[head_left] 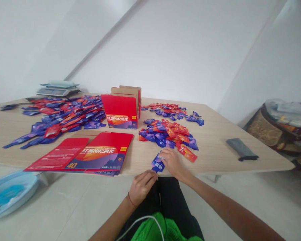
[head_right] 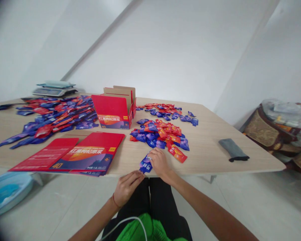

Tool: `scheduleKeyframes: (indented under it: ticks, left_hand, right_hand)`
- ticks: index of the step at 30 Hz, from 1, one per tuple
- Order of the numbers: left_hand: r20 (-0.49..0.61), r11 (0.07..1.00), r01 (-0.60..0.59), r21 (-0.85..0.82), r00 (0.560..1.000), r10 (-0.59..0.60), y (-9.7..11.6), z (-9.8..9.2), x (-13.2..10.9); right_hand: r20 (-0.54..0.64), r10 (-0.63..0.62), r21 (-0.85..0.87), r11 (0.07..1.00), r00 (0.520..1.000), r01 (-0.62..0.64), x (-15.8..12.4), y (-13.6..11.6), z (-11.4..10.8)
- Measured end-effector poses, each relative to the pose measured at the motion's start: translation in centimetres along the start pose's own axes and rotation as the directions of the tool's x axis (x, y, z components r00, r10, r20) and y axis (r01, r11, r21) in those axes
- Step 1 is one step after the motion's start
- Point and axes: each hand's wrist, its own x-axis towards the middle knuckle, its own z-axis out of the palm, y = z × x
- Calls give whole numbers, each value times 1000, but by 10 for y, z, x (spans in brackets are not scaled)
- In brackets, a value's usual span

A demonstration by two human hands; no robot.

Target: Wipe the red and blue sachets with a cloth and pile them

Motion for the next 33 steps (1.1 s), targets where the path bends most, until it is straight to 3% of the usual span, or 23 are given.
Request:
scheduleKeyframes:
  ticks: [4,7,12,16,18,21,24,26,29,33]
  left_hand:
    - [10,1000,-10,14,1000,10,-2,1,-2]
    - [31,1000,-15,13,999,15,-4,0,-1]
    - [128,999,-11,46,992,6,-3,-12,16]
    - [239,997,63,38,969,-71,3,-21,52]
    - [285,991,105,84,950,-125,7,-13,74]
    - [361,950,181,256,893,-268,15,17,103]
    - [401,848,265,459,790,-464,23,53,119]
    - [398,798,281,533,749,-529,26,70,121]
    - [397,799,262,541,758,-517,25,80,116]
    - [455,869,235,436,775,-438,19,71,105]
  right_hand:
    - [-48,114,-71,991,992,-118,8,11,0]
    - [-108,123,-106,985,986,-135,6,15,-11]
    - [-333,60,-75,993,941,-90,-14,43,-59]
    - [-454,163,-71,973,876,-218,-43,99,-103]
    - [-454,273,-83,935,848,-345,-62,133,-117]
    - [-437,448,-123,829,780,-546,-94,179,-125]
    - [-436,507,-161,768,743,-619,-122,206,-123]
    - [-440,516,-166,758,735,-631,-135,215,-121]
    - [-426,520,-167,759,740,-630,-143,222,-116]
    - [-410,513,-172,768,754,-617,-146,229,-109]
